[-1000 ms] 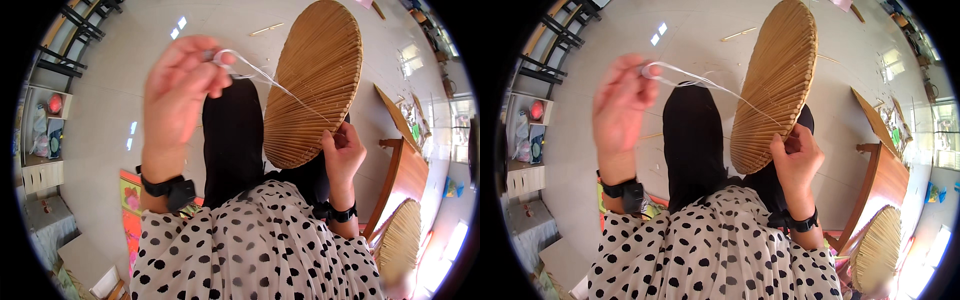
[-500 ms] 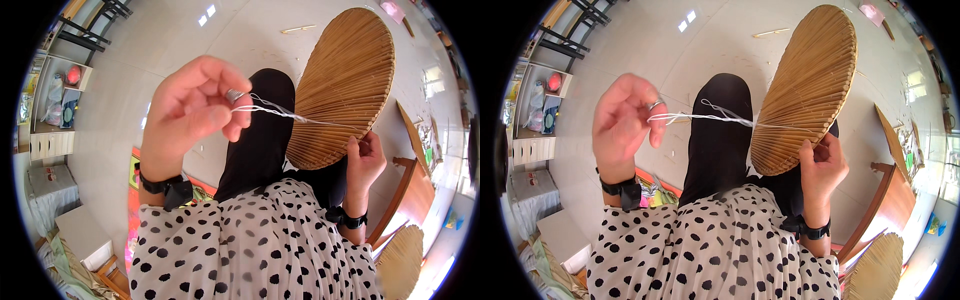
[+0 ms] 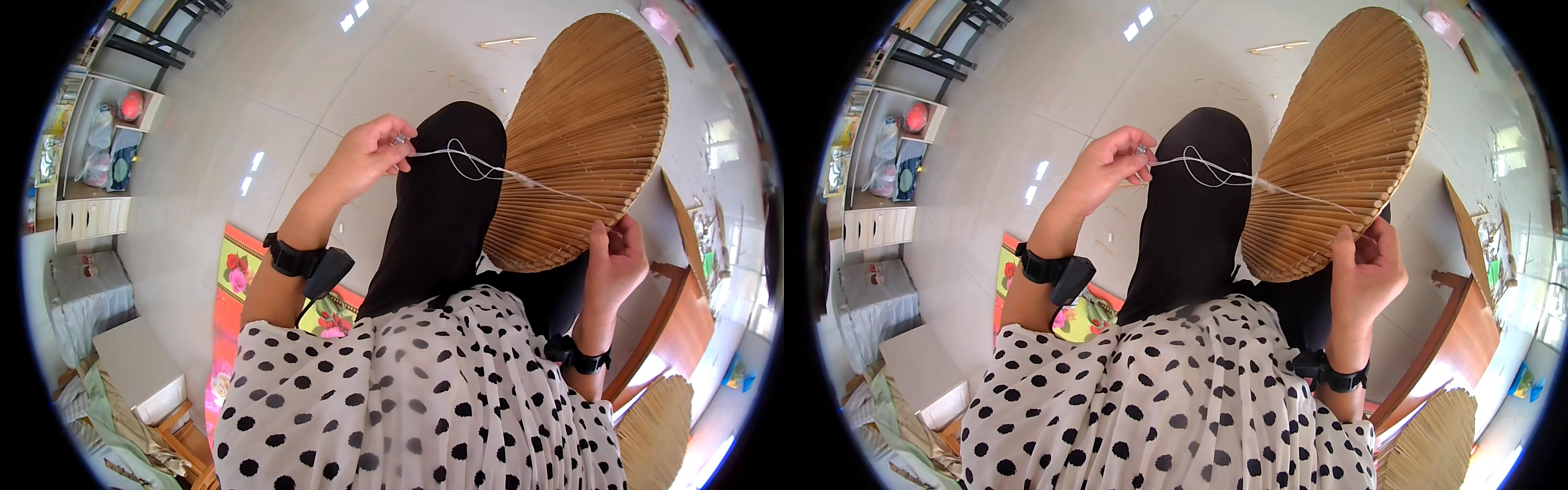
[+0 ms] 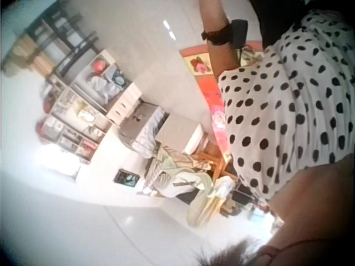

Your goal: The person sews the edge of a large circular woven hat using a needle and thread, pulling the thread through the weave and along the rim.

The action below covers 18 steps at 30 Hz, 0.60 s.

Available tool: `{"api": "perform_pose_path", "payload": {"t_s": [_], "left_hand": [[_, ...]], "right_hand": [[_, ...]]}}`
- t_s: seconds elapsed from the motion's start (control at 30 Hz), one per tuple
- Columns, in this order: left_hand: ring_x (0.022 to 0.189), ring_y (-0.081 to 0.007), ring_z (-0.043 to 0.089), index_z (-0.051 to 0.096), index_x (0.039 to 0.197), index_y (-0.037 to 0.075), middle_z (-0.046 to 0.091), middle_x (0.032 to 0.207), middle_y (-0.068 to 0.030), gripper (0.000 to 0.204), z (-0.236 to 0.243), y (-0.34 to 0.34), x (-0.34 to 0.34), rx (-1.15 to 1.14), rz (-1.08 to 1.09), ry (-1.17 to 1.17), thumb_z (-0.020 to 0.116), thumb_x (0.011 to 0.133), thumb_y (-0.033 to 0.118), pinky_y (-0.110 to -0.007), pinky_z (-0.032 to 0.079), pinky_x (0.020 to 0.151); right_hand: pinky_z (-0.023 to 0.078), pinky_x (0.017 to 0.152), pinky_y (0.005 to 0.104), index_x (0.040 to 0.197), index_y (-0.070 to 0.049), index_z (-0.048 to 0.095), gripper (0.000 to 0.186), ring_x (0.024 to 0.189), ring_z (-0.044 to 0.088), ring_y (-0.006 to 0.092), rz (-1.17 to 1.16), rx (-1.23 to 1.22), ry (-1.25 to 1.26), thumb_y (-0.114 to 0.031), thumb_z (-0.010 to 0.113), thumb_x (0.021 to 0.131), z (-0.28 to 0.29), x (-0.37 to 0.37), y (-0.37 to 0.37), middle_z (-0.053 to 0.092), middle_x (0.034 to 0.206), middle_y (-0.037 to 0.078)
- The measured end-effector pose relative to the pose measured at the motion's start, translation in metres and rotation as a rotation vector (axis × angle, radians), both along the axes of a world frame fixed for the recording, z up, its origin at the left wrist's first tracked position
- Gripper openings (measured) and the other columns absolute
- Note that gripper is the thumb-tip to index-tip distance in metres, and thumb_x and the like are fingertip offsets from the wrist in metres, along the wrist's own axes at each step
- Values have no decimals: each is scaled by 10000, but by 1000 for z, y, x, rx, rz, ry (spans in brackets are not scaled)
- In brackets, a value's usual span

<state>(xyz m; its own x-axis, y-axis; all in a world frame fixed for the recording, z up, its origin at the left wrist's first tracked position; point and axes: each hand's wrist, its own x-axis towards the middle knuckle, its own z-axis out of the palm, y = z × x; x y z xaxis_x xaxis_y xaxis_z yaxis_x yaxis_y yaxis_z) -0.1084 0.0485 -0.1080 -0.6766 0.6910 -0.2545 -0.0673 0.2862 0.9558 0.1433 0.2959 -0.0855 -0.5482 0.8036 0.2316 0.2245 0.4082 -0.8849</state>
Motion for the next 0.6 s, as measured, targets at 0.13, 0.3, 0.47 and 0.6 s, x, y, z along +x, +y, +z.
{"api": "perform_pose_path", "payload": {"t_s": [0.13, 0.3, 0.47, 0.6], "left_hand": [[767, -117, 630, 619, 1124, 12, 650, 914, -37, 194, 11, -12, -3, 38, 65, 80, 568, 946, 69, -255, 511, 714], [779, -98, 634, 641, 1068, 5, 669, 915, -41, 157, 72, -21, -3, 423, 327, 430, 630, 926, 71, -239, 506, 727], [913, -129, 635, 623, 1051, 0, 687, 1009, -73, 156, 116, -54, -38, 474, 944, 1108, 660, 901, 22, -244, 480, 860], [968, -183, 652, 605, 1066, -20, 685, 1098, -131, 173, 125, -86, -64, 523, 1127, 1096, 634, 896, -32, -294, 491, 954]], "right_hand": [[537, 663, 215, 1049, 79, 641, 221, 736, 651, 67, 13, 10, -20, -8, 691, 852, 1, 0, 1, 708, 866, 52], [541, 670, 216, 1051, 79, 639, 222, 751, 665, 75, 6, 9, -9, -5, 690, 851, 0, 1, 2, 707, 873, 55], [559, 678, 235, 1050, 75, 642, 226, 755, 693, 101, 15, 12, -27, -4, 697, 846, 4, -1, 1, 721, 870, 71], [572, 685, 253, 1050, 73, 642, 231, 753, 706, 120, 25, 2, -26, -3, 703, 840, 6, 0, 0, 729, 863, 89]]}}
